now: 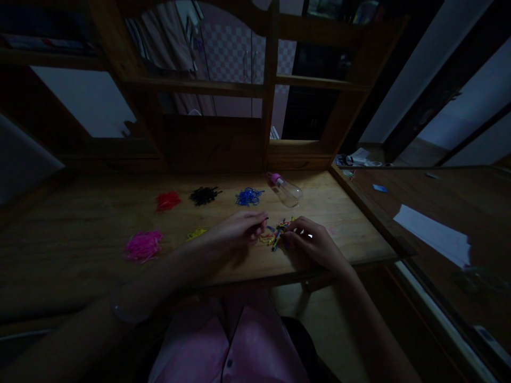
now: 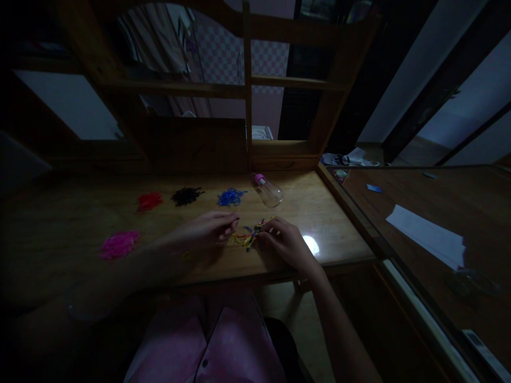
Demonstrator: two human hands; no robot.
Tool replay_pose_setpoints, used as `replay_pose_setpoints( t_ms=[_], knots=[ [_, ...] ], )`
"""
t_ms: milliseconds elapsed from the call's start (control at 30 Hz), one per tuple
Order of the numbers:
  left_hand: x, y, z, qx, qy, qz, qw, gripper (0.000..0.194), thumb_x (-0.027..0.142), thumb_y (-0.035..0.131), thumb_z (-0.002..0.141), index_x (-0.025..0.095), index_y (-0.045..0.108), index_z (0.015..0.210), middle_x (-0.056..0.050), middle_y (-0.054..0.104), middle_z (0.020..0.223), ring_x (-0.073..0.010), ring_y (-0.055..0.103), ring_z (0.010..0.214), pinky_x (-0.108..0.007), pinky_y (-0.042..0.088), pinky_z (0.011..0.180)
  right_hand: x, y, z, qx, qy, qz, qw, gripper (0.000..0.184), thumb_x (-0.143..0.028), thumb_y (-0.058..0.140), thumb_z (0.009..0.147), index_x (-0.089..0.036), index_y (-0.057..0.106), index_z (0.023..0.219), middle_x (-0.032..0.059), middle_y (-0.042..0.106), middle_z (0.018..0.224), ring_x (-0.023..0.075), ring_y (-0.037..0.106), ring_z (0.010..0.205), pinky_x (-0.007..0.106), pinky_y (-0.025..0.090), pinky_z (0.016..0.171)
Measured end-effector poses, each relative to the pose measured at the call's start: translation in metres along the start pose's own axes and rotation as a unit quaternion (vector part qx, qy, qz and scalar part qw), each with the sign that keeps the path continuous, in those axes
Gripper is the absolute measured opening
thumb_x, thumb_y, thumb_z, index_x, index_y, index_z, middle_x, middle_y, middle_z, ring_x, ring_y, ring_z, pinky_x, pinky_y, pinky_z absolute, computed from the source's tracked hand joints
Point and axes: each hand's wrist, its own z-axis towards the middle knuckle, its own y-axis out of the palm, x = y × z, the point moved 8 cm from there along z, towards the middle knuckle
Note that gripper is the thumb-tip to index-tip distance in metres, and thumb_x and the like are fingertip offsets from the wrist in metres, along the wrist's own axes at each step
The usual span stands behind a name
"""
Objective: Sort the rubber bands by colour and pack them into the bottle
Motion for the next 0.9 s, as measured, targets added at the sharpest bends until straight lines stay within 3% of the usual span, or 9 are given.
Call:
replay_pose_setpoints(
  t_ms=[233, 367, 600, 733, 900],
  knots=[
    [-0.022, 0.003, -0.021, 0.057, -0.049, -0.226, 0.971, 0.007, 0.016, 0.065, 0.084, 0.011, 0.069, 0.087, -0.006, 0.067, 0.085, -0.008, 0.059, 0.07, -0.017, 0.05, 0.068, 0.01, -0.003, -0.001, 0.014, 0.033, 0.014, 0.999, 0.017, -0.034, 0.056, 0.092, -0.021, 0.066, 0.094, 0.0027, 0.07, 0.088, 0.0153, 0.062, 0.073, 0.026, 0.047, 0.064],
    [-0.038, 0.012, -0.024, 0.056, -0.046, -0.312, 0.947, 0.019, 0.003, 0.058, 0.082, 0.011, 0.07, 0.094, -0.009, 0.069, 0.099, -0.0103, 0.064, 0.085, -0.018, 0.052, 0.081, 0.011, -0.005, -0.002, 0.027, 0.044, 0.026, 0.998, 0.018, -0.037, 0.057, 0.091, -0.021, 0.067, 0.092, 0.0027, 0.071, 0.088, 0.0174, 0.064, 0.078, 0.028, 0.049, 0.069],
    [-0.043, 0.049, -0.017, 0.006, -0.061, -0.433, 0.899, 0.025, 0.009, 0.044, 0.09, 0.004, 0.068, 0.091, -0.017, 0.066, 0.111, -0.0199, 0.063, 0.107, -0.033, 0.045, 0.107, -0.008, -0.002, -0.001, 0.034, 0.038, 0.069, 0.996, 0.02, -0.039, 0.057, 0.092, -0.021, 0.066, 0.097, 0.0039, 0.07, 0.091, 0.0174, 0.064, 0.077, 0.028, 0.049, 0.068],
    [-0.028, 0.049, -0.01, 0.002, -0.001, -0.4, 0.917, 0.019, 0.013, 0.052, 0.091, 0.007, 0.069, 0.095, -0.014, 0.065, 0.118, -0.0199, 0.059, 0.116, -0.032, 0.045, 0.109, -0.023, -0.003, 0.002, 0.034, -0.002, 0.035, 0.999, 0.018, -0.037, 0.058, 0.091, -0.022, 0.067, 0.094, 0.0036, 0.068, 0.086, 0.0162, 0.061, 0.073, 0.028, 0.047, 0.064],
    [-0.03, 0.04, -0.005, 0.028, -0.013, -0.28, 0.959, 0.021, 0.007, 0.066, 0.081, 0.008, 0.072, 0.101, -0.013, 0.069, 0.114, -0.0174, 0.066, 0.105, -0.027, 0.049, 0.102, -0.022, -0.009, 0.002, 0.053, -0.013, 0.026, 0.998, 0.012, -0.032, 0.064, 0.089, -0.022, 0.07, 0.091, 0.0036, 0.068, 0.088, 0.0169, 0.062, 0.078, 0.028, 0.046, 0.065]
  ],
)
